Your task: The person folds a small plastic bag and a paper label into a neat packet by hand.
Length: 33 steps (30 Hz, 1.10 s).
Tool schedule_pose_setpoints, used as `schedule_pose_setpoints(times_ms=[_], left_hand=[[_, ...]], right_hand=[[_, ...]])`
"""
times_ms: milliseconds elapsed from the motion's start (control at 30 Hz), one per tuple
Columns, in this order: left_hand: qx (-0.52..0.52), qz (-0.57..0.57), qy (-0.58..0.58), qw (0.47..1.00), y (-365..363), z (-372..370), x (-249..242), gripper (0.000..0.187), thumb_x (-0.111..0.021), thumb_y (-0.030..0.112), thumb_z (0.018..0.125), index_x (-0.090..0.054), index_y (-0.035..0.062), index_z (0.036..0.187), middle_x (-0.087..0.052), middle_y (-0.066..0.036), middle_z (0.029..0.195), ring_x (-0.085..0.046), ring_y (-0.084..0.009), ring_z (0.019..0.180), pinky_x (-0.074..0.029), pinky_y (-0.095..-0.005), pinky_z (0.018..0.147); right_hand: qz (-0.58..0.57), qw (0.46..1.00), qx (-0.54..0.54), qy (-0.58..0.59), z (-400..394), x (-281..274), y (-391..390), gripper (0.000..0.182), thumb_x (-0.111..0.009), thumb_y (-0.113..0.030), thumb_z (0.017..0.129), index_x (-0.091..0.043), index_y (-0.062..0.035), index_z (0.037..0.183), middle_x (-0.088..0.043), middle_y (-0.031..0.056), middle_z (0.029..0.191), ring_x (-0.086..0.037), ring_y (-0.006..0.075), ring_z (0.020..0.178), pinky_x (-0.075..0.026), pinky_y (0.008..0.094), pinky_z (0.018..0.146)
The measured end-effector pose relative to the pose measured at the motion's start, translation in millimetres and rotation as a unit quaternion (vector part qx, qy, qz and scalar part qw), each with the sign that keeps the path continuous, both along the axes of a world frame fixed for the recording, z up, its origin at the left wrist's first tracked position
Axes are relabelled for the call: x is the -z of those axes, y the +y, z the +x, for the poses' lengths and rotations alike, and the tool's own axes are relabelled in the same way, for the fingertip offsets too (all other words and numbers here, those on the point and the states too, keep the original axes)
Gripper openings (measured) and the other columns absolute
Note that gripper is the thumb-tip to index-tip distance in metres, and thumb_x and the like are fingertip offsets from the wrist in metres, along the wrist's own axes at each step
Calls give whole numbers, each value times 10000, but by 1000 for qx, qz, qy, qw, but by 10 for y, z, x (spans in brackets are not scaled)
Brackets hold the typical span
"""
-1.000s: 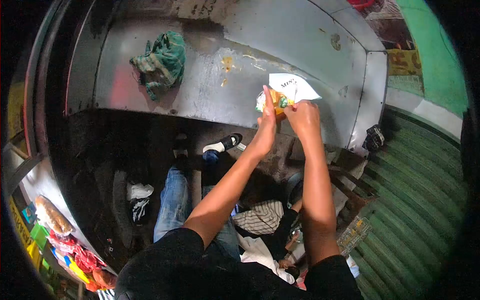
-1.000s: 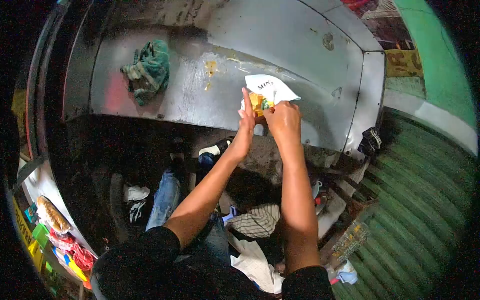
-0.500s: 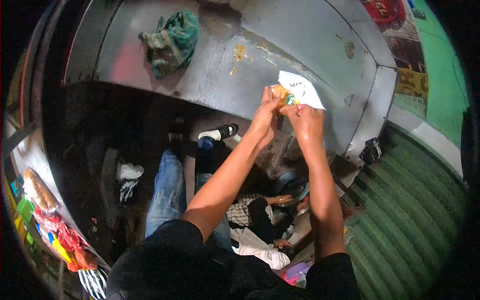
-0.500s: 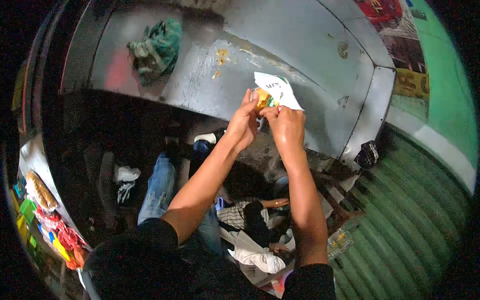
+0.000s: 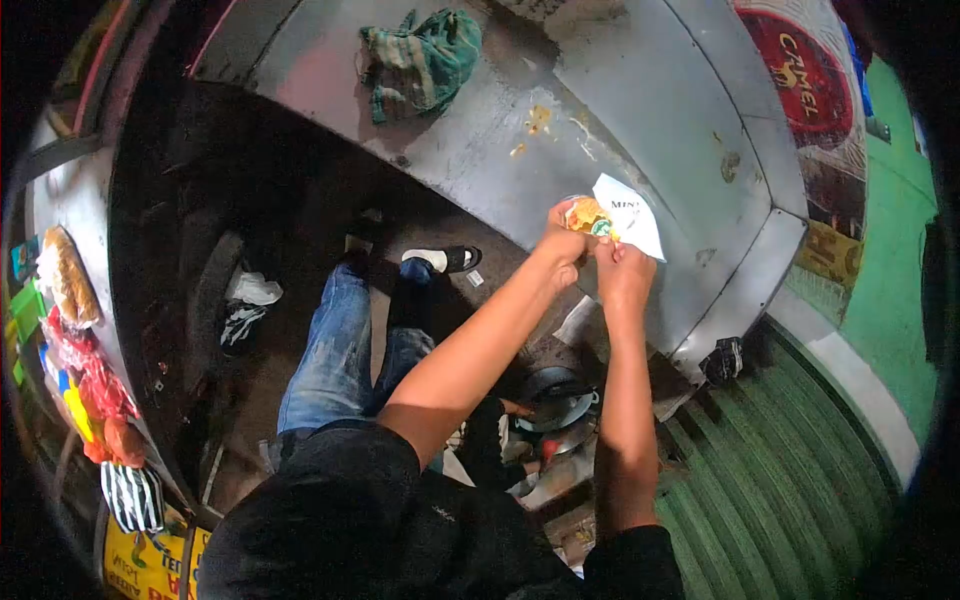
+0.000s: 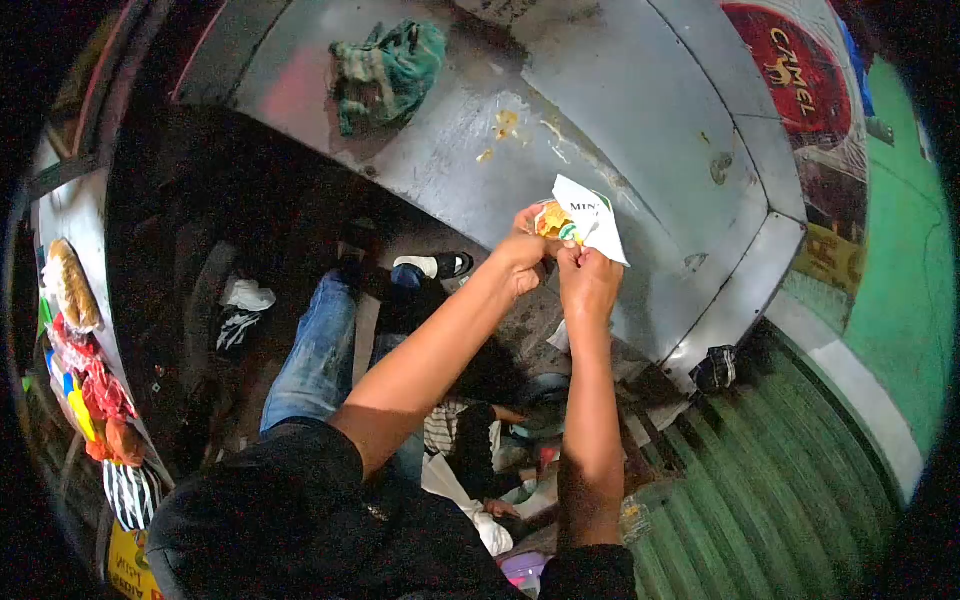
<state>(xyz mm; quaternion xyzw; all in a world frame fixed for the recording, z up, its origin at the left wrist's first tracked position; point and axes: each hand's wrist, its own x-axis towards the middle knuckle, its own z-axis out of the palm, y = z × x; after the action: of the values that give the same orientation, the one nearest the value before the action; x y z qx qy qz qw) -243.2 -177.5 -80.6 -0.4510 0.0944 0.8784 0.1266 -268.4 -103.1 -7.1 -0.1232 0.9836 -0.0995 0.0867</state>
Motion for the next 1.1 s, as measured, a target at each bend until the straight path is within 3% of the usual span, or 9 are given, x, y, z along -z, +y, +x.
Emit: schedule_pose_setpoints(times_ms=[67, 267, 467, 567, 667, 867, 933, 967, 1100], left_hand=[[7, 15, -14, 1000, 31, -19, 104, 778, -635, -153, 693, -304, 178, 1314, -580, -70, 1106, -594, -177, 811, -394, -284, 492], [6, 69, -7, 998, -202, 19, -43, 764, -615, -224, 649, -317, 148, 1246, -575, -135, 1098, -625, -252, 909, -533, -348, 579], [67, -149, 88, 983, -138, -10, -146, 587, -637, -156, 724, -355, 114, 1161, -646, -128, 875, -657, -225, 807, -533, -360, 668], [166, -418, 126, 885, -136, -4, -274, 527, -644, -112, 730, -358, 112, 1112, -648, -100, 759, -664, -218, 748, -519, -365, 647], [222, -526, 105, 814, -186, -6, -533, 508, -658, -91, 725, -367, 114, 1087, -643, -88, 754, -658, -187, 744, -496, -352, 650], [133, -276, 230, 924, -159, 81, 32, 470, -650, -96, 796, -351, 79, 1115, -656, -85, 875, -641, -156, 835, -508, -309, 768], [99, -141, 239, 955, -219, 76, 52, 494, -650, -107, 793, -348, 70, 1141, -646, -77, 865, -634, -148, 830, -502, -301, 799], [100, -167, 254, 948, -205, 68, 63, 515, -644, -107, 802, -345, 66, 1184, -651, -77, 867, -634, -149, 830, -492, -305, 833], [75, -248, 236, 936, -107, 85, -2, 458, -633, -93, 815, -350, 72, 1136, -635, -77, 834, -610, -140, 819, -484, -284, 767]], right_hand=[[-36, 999, 13, -12, 21, -19, -31, 353, -662, -226, 800, -588, 65, 616, -564, 197, 559, -569, 361, 525, -449, 430, 550], [-80, 993, 18, -82, 19, -123, -59, 147, -661, -83, 794, -613, 54, 822, -604, 124, 629, -588, 184, 526, -461, 324, 520], [-72, 989, 22, -125, -73, -18, 191, 275, -621, -192, 836, -634, 41, 690, -589, 167, 554, -593, 311, 513, -464, 393, 535], [-64, 988, -3, -142, -133, 25, 312, 206, -609, -148, 824, -635, 42, 748, -598, 169, 585, -605, 309, 535, -474, 385, 544], [-50, 991, -23, -120, -136, 3, 273, 112, -604, -61, 789, -619, 48, 806, -600, 178, 647, -620, 296, 578, -489, 383, 555], [-117, 984, -59, -119, -169, -78, 282, 195, -605, -5, 801, -594, 19, 994, -621, 165, 750, -646, 225, 633, -507, 333, 558], [-169, 978, -21, -116, -169, -74, 275, 93, -639, -29, 791, -612, 17, 867, -603, 117, 679, -606, 209, 573, -485, 322, 537], [-195, 974, -1, -113, -180, -68, 272, 69, -655, -42, 786, -621, 16, 804, -594, 93, 643, -585, 201, 543, -475, 316, 527], [-280, 955, 4, -97, -223, -43, 321, 308, -697, -51, 774, -601, -23, 1066, -623, 111, 858, -638, 213, 716, -524, 314, 600]])
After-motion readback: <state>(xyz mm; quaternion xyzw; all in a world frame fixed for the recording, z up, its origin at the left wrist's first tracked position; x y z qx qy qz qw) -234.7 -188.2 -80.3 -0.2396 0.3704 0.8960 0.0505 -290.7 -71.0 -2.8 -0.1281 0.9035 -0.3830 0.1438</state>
